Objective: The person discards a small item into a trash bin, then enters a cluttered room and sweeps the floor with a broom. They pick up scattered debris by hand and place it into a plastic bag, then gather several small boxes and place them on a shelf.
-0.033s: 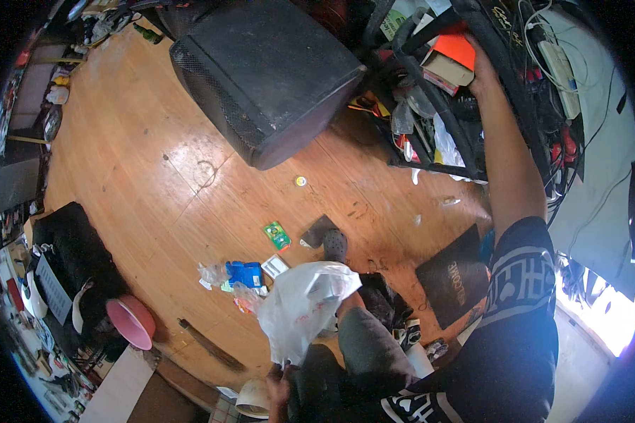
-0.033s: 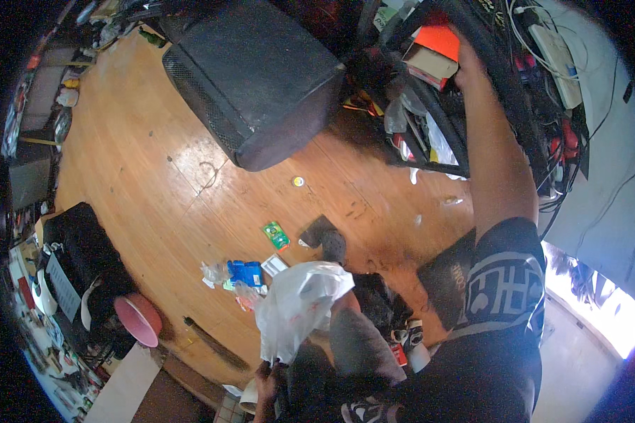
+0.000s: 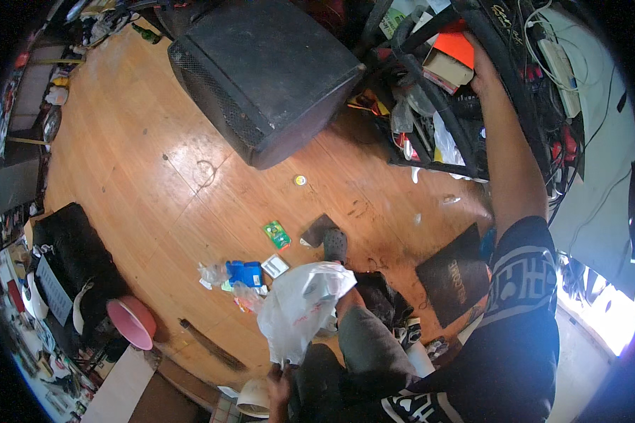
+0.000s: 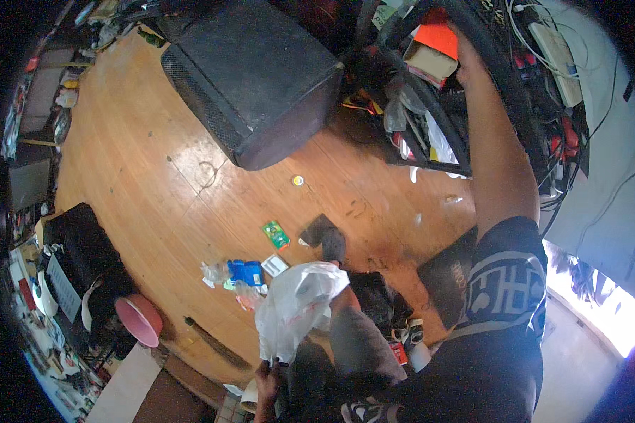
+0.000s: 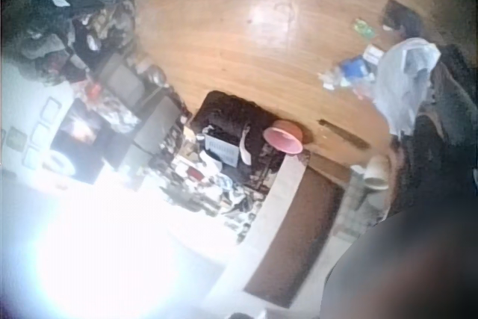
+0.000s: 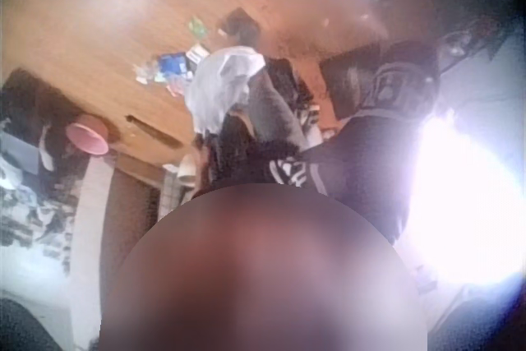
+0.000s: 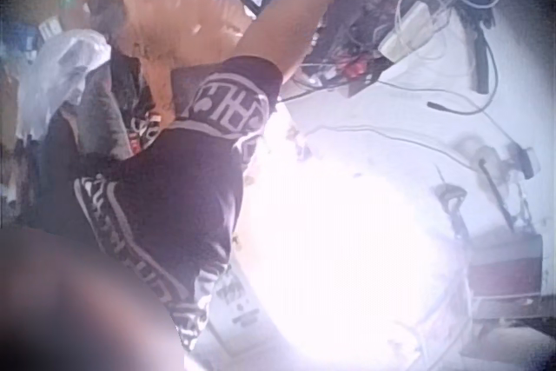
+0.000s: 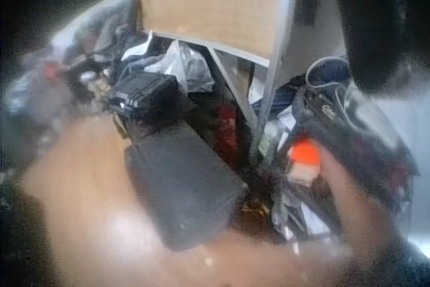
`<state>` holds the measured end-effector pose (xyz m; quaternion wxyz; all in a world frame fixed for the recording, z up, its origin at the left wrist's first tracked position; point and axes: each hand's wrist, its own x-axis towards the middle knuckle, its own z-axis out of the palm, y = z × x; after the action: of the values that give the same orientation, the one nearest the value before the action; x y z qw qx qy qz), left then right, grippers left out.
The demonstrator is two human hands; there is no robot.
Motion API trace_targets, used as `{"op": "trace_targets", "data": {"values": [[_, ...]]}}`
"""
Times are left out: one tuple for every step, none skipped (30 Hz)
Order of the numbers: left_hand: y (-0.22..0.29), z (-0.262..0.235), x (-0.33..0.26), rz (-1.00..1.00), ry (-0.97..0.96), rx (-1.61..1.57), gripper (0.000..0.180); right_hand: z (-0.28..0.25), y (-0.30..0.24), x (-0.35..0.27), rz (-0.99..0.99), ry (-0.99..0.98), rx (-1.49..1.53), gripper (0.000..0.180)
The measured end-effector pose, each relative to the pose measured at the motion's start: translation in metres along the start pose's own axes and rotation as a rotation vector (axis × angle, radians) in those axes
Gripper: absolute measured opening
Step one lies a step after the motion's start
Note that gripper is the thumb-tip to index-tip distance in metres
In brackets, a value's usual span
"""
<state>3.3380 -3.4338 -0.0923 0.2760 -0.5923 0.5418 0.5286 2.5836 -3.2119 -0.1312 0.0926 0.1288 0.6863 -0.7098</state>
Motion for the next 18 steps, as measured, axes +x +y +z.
{"op": "trace_targets", "data": {"values": [[0.0, -0.001, 0.0, 0.081, -0.007, -0.045, 0.022, 0.0, -0.003, -0.001, -0.03, 0.035, -0.117, 0.053], [0.0, -0.002, 0.0, 0.125, 0.002, -0.093, 0.023, 0.001, -0.005, -0.004, -0.055, 0.006, -0.14, 0.058], [-0.001, -0.003, 0.001, 0.169, 0.012, -0.141, 0.023, 0.002, -0.007, -0.008, -0.101, 0.001, -0.168, 0.064], [-0.003, -0.004, 0.001, 0.163, 0.059, -0.117, 0.024, 0.004, -0.008, -0.013, -0.143, 0.01, -0.218, 0.069], [-0.005, -0.005, 0.001, 0.156, 0.108, -0.09, 0.025, 0.007, -0.008, -0.018, -0.149, 0.026, -0.207, 0.074], [-0.007, -0.008, 0.001, 0.149, 0.16, -0.062, 0.025, 0.01, -0.008, -0.023, -0.147, 0.058, -0.217, 0.08], [-0.011, -0.01, 0.002, 0.167, 0.16, -0.069, 0.025, 0.013, -0.007, -0.029, -0.178, 0.095, -0.227, 0.085], [-0.015, -0.014, 0.002, 0.185, 0.158, -0.076, 0.025, 0.015, -0.005, -0.035, -0.208, 0.132, -0.238, 0.09], [-0.021, -0.018, 0.003, 0.194, 0.168, -0.086, 0.024, 0.018, -0.001, -0.041, -0.27, 0.174, -0.254, 0.095], [-0.027, -0.021, 0.004, 0.171, 0.164, -0.111, 0.024, 0.019, 0.002, -0.046, -0.364, 0.198, -0.288, 0.1], [-0.035, -0.025, 0.005, 0.144, 0.17, -0.138, 0.023, 0.019, 0.006, -0.051, -0.326, 0.264, -0.309, 0.1], [-0.043, -0.029, 0.007, 0.138, 0.16, -0.187, 0.023, 0.021, 0.012, -0.056, -0.32, 0.313, -0.347, 0.101], [-0.051, -0.032, 0.008, 0.138, 0.172, -0.167, 0.023, 0.02, 0.018, -0.062, -0.287, 0.38, -0.368, 0.101], [-0.06, -0.036, 0.01, 0.162, 0.173, -0.169, 0.023, 0.019, 0.027, -0.071, -0.28, 0.373, -0.35, 0.106], [-0.067, -0.039, 0.013, 0.19, 0.175, -0.171, 0.023, 0.019, 0.035, -0.08, -0.286, 0.391, -0.41, 0.109], [-0.075, -0.044, 0.015, 0.197, 0.173, -0.137, 0.023, 0.019, 0.045, -0.092, -0.26, 0.426, -0.46, 0.112], [-0.081, -0.05, 0.017, 0.207, 0.171, -0.102, 0.024, 0.018, 0.054, -0.106, -0.225, 0.467, -0.507, 0.115], [-0.087, -0.055, 0.019, 0.176, 0.173, -0.054, 0.025, 0.015, 0.062, -0.123, -0.182, 0.433, -0.533, 0.117]]}}
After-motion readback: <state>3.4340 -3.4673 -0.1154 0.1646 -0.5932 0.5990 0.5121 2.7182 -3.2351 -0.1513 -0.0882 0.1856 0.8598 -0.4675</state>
